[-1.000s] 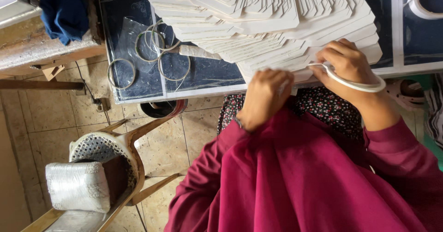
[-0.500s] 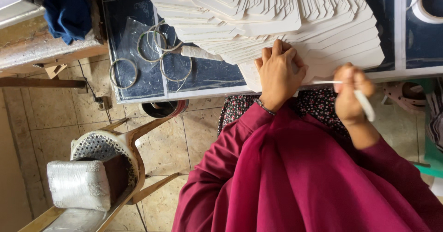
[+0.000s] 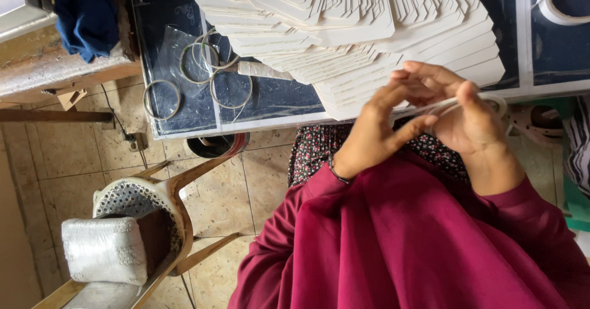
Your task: The person sits at a table and applies a strip of white tape to the edges of a stack of white paper sheets. They smooth the tape down with their fingers and then lift the stack to inspect the alignment before continuing to apply more tape.
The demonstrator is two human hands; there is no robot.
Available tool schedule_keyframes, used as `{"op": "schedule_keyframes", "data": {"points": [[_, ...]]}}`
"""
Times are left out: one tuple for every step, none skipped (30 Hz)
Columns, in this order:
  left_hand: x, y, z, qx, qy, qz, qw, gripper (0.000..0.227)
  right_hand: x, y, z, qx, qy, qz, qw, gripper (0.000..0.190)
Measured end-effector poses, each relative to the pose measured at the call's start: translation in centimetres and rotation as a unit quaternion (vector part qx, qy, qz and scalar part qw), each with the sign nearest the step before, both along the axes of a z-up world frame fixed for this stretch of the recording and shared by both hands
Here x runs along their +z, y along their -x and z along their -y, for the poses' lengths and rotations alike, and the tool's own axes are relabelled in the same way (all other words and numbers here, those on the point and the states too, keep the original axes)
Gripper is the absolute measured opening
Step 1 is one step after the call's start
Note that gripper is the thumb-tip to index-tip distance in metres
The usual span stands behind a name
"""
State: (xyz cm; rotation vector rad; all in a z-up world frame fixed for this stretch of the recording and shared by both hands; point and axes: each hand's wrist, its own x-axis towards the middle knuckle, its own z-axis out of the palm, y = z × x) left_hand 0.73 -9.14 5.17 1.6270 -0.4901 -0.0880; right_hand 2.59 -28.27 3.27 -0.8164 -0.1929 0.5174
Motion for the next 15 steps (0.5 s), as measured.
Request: {"op": "schedule_keyframes", "data": {"points": [[-0.4,0.1,0.3,0.001,0.000,0.003,1.000,0.037,0.4,0.1,-0.5,0.001,0.000,0.003,1.000,0.089],[-0.8,0.2,0.6,-0.004,-0.024,-0.008,1.000,0.035,0.8,0.1,-0.9,0.001,0.042,-0.017,0.999,0.096],[-1.3,0.5,1.0,-0.011,-0.048,-0.021,0.999,0.034,1.1,0.4,-1.3,0.000,0.085,-0.039,0.996,0.104],[-1.3,0.5,0.9,-0.012,-0.047,-0.021,0.999,0.034,1.2,0.5,-1.4,-0.002,0.085,-0.039,0.996,0.104],[-1.4,0.4,0.8,-0.016,-0.022,-0.062,0.998,0.025,1.3,0.4,-1.5,0.005,0.114,-0.060,0.992,0.103],[-1.5,0.4,0.7,-0.020,0.002,-0.104,0.994,0.016,1.4,0.4,-1.7,0.011,0.142,-0.080,0.987,0.101],[-1.8,0.4,0.6,-0.021,0.002,-0.103,0.994,0.016,0.7,0.7,-1.4,0.009,0.142,-0.079,0.987,0.101],[-2.2,0.4,0.4,-0.001,0.034,-0.112,0.993,0.014,0.0,1.1,-1.2,0.011,0.103,-0.110,0.988,0.084],[-2.5,0.4,0.3,0.021,0.066,-0.121,0.990,0.012,-0.7,1.4,-0.9,0.014,0.065,-0.141,0.988,0.069],[-2.3,0.2,0.1,0.020,0.066,-0.120,0.990,0.012,-0.6,1.8,-1.2,0.013,0.065,-0.140,0.988,0.069],[-2.2,0.0,-0.2,0.052,0.067,-0.141,0.986,0.009,-0.5,2.1,-1.4,0.000,0.077,-0.086,0.993,0.045],[-2.0,-0.2,-0.4,0.084,0.067,-0.161,0.981,0.006,-0.4,2.5,-1.7,-0.014,0.089,-0.032,0.995,0.026],[-2.6,-0.5,-0.7,0.083,0.068,-0.161,0.981,0.006,0.4,2.3,-1.8,-0.015,0.090,-0.031,0.995,0.026],[-3.2,-0.8,-1.1,0.119,0.049,-0.128,0.983,0.011,1.1,2.1,-1.9,-0.011,0.152,0.019,0.988,0.032],[-3.8,-0.9,-1.4,0.155,0.029,-0.096,0.983,0.016,1.9,2.0,-2.0,-0.007,0.213,0.068,0.975,0.042]]}}
